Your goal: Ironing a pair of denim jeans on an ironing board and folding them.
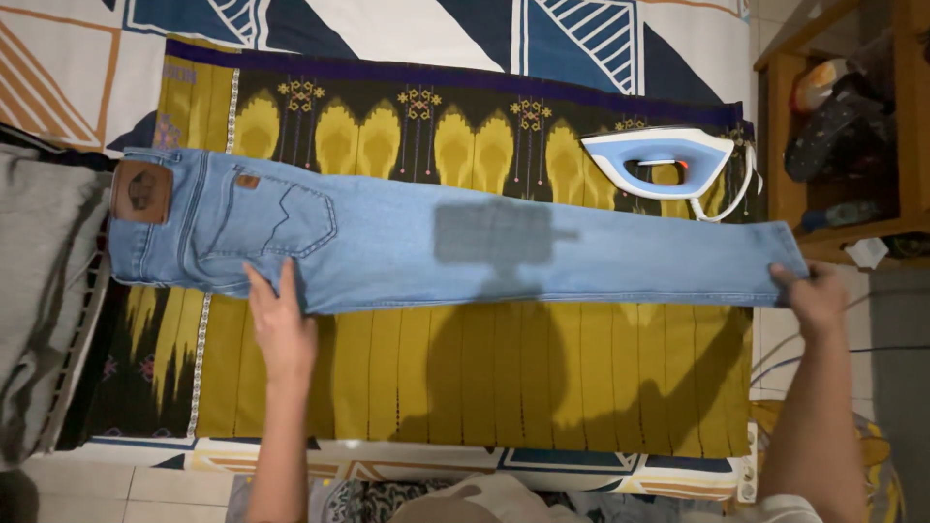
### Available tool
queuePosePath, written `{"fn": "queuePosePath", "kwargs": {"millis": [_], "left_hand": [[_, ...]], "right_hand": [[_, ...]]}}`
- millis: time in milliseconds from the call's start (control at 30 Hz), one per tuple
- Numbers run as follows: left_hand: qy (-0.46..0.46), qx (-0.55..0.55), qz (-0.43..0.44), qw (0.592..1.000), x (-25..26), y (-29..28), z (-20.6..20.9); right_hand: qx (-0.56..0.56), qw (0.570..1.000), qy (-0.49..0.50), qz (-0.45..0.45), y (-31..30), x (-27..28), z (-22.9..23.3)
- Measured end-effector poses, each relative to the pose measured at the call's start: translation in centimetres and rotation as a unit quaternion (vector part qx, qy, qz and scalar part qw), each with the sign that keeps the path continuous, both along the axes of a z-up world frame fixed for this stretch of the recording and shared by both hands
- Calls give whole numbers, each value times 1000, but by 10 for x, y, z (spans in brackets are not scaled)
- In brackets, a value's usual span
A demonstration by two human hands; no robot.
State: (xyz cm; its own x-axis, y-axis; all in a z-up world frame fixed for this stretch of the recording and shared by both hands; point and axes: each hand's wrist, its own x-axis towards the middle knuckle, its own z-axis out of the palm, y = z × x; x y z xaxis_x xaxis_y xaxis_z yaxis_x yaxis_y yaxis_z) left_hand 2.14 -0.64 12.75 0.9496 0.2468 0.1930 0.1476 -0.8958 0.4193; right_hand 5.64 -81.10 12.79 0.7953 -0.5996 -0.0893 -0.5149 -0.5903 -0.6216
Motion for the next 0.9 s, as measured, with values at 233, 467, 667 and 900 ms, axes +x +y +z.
{"fn": "queuePosePath", "kwargs": {"millis": [233,467,667,900], "left_hand": [[72,14,-17,997,-46,-17,29],[209,77,-156,962,-68,-27,34],[121,95,-55,987,-43,-43,-1],[46,108,-41,992,5,-5,-81]], "right_hand": [[41,997,-52,41,-15,-29,9],[-8,999,-24,-40,-57,-66,-51],[-283,959,1,-7,-27,-51,-77],[-293,951,38,90,181,-12,-77]]}}
